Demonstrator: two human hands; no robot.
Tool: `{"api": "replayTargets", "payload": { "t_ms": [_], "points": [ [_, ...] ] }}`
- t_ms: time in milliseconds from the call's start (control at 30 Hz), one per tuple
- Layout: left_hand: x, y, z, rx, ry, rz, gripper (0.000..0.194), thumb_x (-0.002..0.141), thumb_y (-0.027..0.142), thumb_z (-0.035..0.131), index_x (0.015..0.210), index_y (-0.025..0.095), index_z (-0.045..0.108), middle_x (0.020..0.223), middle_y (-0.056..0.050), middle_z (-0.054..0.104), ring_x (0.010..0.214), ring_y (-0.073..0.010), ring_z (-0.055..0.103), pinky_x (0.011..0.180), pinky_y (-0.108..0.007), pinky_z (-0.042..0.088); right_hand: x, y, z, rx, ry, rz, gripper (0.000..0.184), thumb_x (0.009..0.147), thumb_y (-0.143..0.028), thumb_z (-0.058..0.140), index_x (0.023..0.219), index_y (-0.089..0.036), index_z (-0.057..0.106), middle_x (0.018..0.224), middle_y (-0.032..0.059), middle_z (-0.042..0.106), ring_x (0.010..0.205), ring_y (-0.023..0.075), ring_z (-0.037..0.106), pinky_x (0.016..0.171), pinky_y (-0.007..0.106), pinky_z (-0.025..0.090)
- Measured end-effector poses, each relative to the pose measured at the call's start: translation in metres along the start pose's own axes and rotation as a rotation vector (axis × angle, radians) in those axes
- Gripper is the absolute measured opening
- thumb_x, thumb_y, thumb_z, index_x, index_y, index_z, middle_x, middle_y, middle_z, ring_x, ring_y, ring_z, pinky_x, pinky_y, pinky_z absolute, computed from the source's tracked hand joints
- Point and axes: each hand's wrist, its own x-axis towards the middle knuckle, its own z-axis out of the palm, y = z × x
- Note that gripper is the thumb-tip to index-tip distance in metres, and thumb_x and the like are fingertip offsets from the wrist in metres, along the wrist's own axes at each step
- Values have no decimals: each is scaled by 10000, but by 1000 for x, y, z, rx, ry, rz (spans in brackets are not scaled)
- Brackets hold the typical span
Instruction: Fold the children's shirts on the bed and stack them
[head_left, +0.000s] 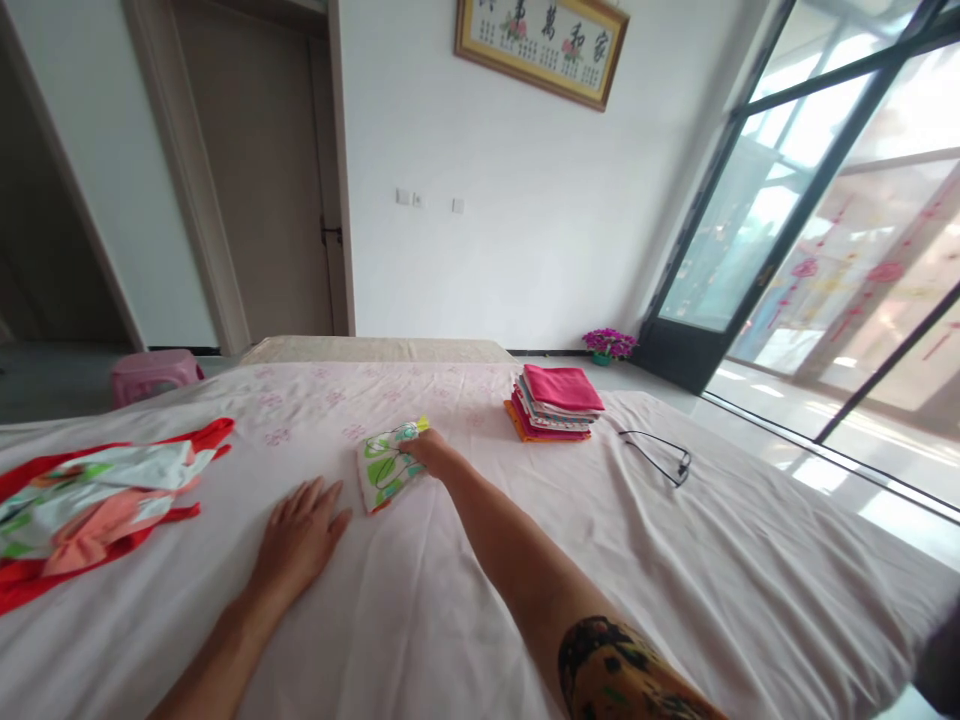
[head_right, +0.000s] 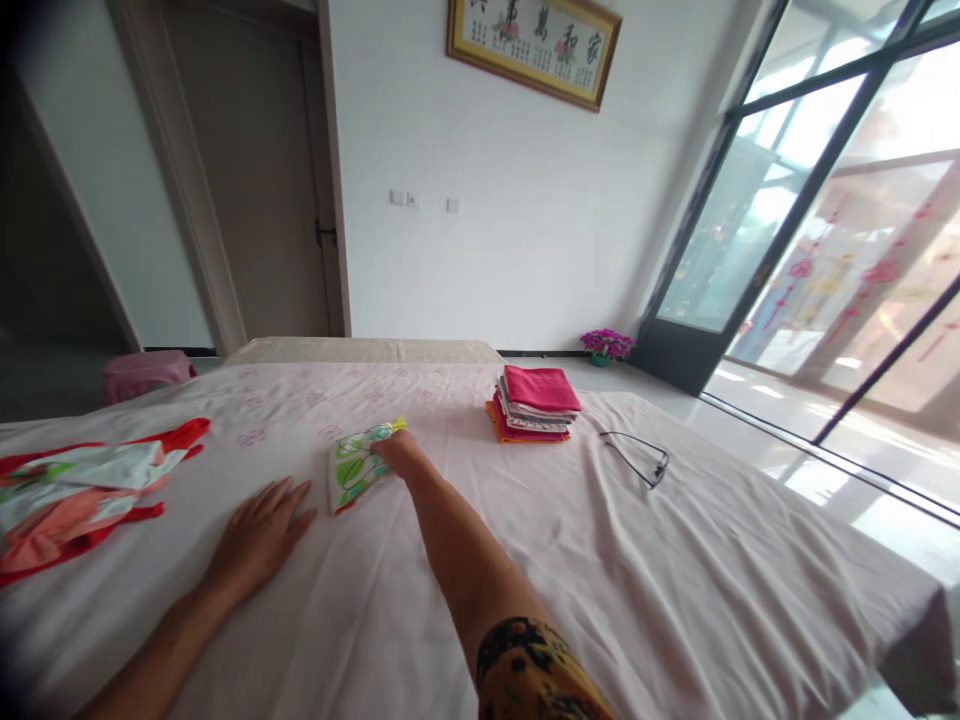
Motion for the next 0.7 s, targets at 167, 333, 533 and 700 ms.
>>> {"api": "replayTargets", "payload": {
  "t_ms": [167,333,533,700],
  "points": [
    [1,0,2,35,11,6,583,963,450,309,1445,186,503,1534,-136,450,1420,-287,391,1163,-447,260,-6,4,-24,124,-50,21,151,763,-267,718,848,-149,682,692,17,692,647,171,668,604,253,552],
    [3,-4,10,33,34,30,606,951,453,286,1437,172,517,1523,-138,467,1418,-286,398,1170,-453,262,-21,7,-100,177,-194,6,173,770,-259,727,895,-144,694,774,35,738,669,184,699,655,286,575],
    [7,-15,31,-9,67,33,660,907,491,268,1415,172,543,1515,-115,485,1422,-273,400,1177,-452,266,-41,-12,-225,-15,-248,-38,228,771,-309,752,949,-176,702,921,49,771,803,229,734,726,308,596],
    [16,-33,60,19,36,21,674,873,527,279,1437,238,509,1529,-35,473,1451,-230,368,1192,-388,225,-36,-27,-323,-47,-112,-82,322,792,-262,729,1088,-155,661,996,84,767,838,232,739,753,319,605]
  ]
}}
